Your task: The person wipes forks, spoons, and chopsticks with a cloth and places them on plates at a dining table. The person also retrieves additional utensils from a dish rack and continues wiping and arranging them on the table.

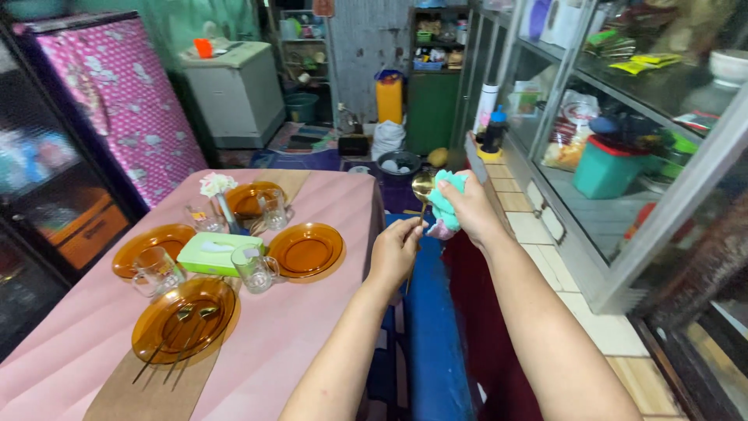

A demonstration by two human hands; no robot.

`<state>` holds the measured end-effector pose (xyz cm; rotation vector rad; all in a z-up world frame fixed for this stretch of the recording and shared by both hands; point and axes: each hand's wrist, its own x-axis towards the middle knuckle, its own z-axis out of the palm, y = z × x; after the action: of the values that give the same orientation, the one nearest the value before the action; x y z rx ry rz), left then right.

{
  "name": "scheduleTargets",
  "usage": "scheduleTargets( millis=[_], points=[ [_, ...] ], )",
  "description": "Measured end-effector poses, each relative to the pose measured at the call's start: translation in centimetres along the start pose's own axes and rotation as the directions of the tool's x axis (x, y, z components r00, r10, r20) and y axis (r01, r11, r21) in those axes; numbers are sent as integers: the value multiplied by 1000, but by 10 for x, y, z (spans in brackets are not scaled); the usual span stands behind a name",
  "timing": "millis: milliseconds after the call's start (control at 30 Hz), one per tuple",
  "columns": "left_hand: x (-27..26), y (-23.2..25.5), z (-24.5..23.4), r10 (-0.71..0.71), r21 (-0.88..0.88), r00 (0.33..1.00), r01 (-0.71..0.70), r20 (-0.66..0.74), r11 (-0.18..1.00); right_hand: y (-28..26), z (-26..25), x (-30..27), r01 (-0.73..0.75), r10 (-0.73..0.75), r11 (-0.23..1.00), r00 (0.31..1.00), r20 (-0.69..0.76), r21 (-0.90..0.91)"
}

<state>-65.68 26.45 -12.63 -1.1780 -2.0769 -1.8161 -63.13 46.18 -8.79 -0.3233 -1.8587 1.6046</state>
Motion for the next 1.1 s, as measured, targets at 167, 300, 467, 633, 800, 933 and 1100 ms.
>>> scheduleTargets(
  millis=[167, 300, 467, 633, 800, 933, 1100],
  points=[
    [11, -25, 5, -43, 8, 995, 44, -85, 999, -1, 21, 11, 2, -6, 998, 997, 71, 58],
    [10, -42, 5, -138, 70, 979, 149, -148, 986, 33, 36, 41, -15, 5, 996, 993, 116, 83],
    [2, -52, 0, -206, 49, 950, 223, -236, 974, 63, 59, 56, 86, -72, 993, 985, 158, -81],
    [10, -75, -14, -170, 150, 941, 221, -293, 964, 72, 88, 63, 153, -124, 971, 979, 160, -183],
    [34, -90, -33, -166, 178, 925, 237, -343, 955, 72, 123, 81, 150, -138, 987, 977, 161, -64],
    [46, -100, -42, -190, 138, 911, 255, -367, 957, 65, 140, 92, 122, -110, 992, 973, 204, -44],
    [52, -125, -55, -237, -23, 874, 251, -425, 968, 32, 155, 72, -93, 20, 979, 930, 368, 181]
  ],
)
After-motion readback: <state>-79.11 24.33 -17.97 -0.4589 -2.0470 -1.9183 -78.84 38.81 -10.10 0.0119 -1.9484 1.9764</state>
